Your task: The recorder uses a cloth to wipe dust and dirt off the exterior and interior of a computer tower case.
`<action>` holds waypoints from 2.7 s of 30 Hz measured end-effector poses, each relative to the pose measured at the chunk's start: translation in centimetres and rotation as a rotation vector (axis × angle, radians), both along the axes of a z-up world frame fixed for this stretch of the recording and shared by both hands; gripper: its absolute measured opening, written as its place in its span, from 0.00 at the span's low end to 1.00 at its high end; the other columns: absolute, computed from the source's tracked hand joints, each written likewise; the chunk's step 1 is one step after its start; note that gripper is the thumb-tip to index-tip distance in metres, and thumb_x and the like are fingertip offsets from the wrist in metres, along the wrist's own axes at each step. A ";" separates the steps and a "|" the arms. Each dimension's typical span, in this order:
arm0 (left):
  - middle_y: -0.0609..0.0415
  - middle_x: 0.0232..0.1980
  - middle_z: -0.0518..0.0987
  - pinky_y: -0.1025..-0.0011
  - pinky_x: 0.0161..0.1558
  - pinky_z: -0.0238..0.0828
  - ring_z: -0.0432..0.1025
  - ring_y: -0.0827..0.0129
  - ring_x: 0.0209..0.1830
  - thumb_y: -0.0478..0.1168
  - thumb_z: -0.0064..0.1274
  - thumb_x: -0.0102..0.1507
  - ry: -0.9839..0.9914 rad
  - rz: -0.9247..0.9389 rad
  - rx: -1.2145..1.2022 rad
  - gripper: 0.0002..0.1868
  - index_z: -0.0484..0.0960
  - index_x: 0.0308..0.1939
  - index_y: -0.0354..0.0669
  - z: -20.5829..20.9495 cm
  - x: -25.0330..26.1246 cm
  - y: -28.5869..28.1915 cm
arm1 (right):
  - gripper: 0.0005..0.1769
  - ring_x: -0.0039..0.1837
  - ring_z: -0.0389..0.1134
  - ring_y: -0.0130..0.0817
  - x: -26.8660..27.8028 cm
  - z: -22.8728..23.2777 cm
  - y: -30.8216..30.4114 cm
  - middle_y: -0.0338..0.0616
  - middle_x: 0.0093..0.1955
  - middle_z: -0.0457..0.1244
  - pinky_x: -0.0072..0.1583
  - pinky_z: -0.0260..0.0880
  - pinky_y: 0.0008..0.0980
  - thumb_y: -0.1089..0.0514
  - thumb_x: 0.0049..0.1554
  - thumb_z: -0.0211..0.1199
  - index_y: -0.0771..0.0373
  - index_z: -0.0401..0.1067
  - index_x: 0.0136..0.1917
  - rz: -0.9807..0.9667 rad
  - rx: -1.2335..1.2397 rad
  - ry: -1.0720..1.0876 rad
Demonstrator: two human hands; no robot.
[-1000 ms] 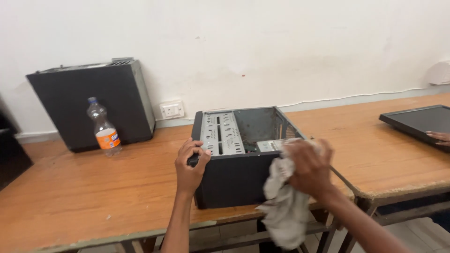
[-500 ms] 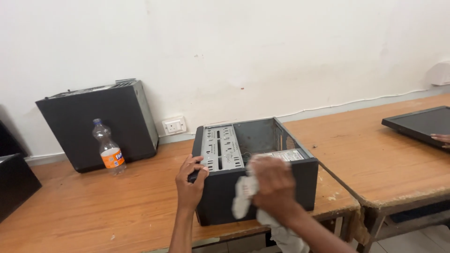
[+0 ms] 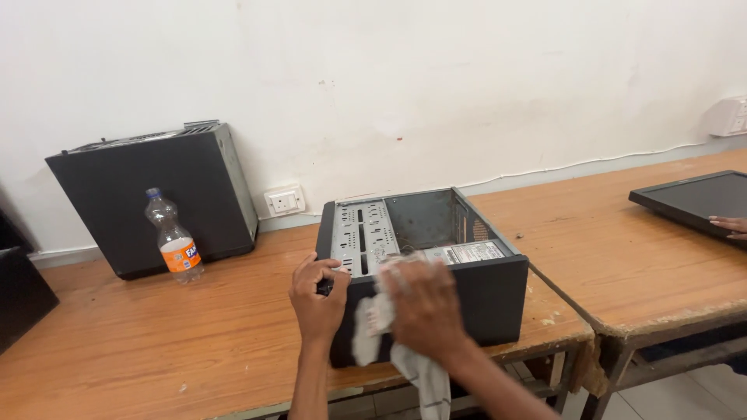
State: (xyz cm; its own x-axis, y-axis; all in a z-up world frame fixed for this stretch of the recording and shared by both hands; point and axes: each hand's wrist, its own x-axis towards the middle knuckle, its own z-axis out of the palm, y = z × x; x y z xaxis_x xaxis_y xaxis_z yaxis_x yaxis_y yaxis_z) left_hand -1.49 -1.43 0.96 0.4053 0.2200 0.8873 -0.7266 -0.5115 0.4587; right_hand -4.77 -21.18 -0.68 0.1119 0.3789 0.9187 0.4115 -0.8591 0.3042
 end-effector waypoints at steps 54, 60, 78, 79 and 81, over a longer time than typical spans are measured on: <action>0.24 0.63 0.72 0.48 0.60 0.65 0.68 0.34 0.60 0.44 0.69 0.54 0.140 0.215 0.103 0.48 0.64 0.69 0.17 -1.8 3.4 1.3 | 0.33 0.57 0.67 0.48 2.6 11.5 -6.1 0.47 0.52 0.68 0.50 0.69 0.55 0.25 0.56 0.53 0.54 0.79 0.49 -0.369 -0.037 0.880; 0.42 0.59 0.80 0.54 0.58 0.74 0.75 0.49 0.61 0.60 0.57 0.58 1.176 0.181 0.328 0.34 0.82 0.60 0.39 9.2 -0.9 0.6 | 0.38 0.63 0.67 0.55 6.7 11.5 -10.1 0.54 0.63 0.65 0.59 0.71 0.55 0.31 0.52 0.65 0.58 0.68 0.65 -0.639 0.280 1.121; 0.42 0.55 0.83 0.55 0.52 0.77 0.78 0.50 0.56 0.65 0.65 0.55 1.152 0.298 0.278 0.37 0.84 0.54 0.40 8.6 1.0 -0.5 | 0.30 0.67 0.69 0.54 9.8 10.7 -12.9 0.57 0.66 0.67 0.62 0.73 0.49 0.48 0.48 0.69 0.59 0.77 0.63 -0.662 0.584 1.195; 0.42 0.55 0.83 0.55 0.52 0.77 0.78 0.50 0.56 0.65 0.65 0.55 1.153 0.294 0.280 0.37 0.84 0.54 0.40 8.5 0.7 -0.6 | 0.30 0.67 0.69 0.54 9.4 10.5 -12.9 0.57 0.66 0.67 0.62 0.73 0.49 0.48 0.48 0.69 0.59 0.77 0.63 -0.666 0.585 1.195; 0.40 0.51 0.84 0.55 0.49 0.79 0.79 0.49 0.52 0.63 0.65 0.56 1.111 0.293 0.288 0.34 0.85 0.51 0.38 8.5 0.3 -0.5 | 0.27 0.65 0.69 0.55 8.7 10.5 -12.9 0.58 0.64 0.67 0.61 0.73 0.49 0.49 0.49 0.68 0.60 0.77 0.61 -0.651 0.589 1.163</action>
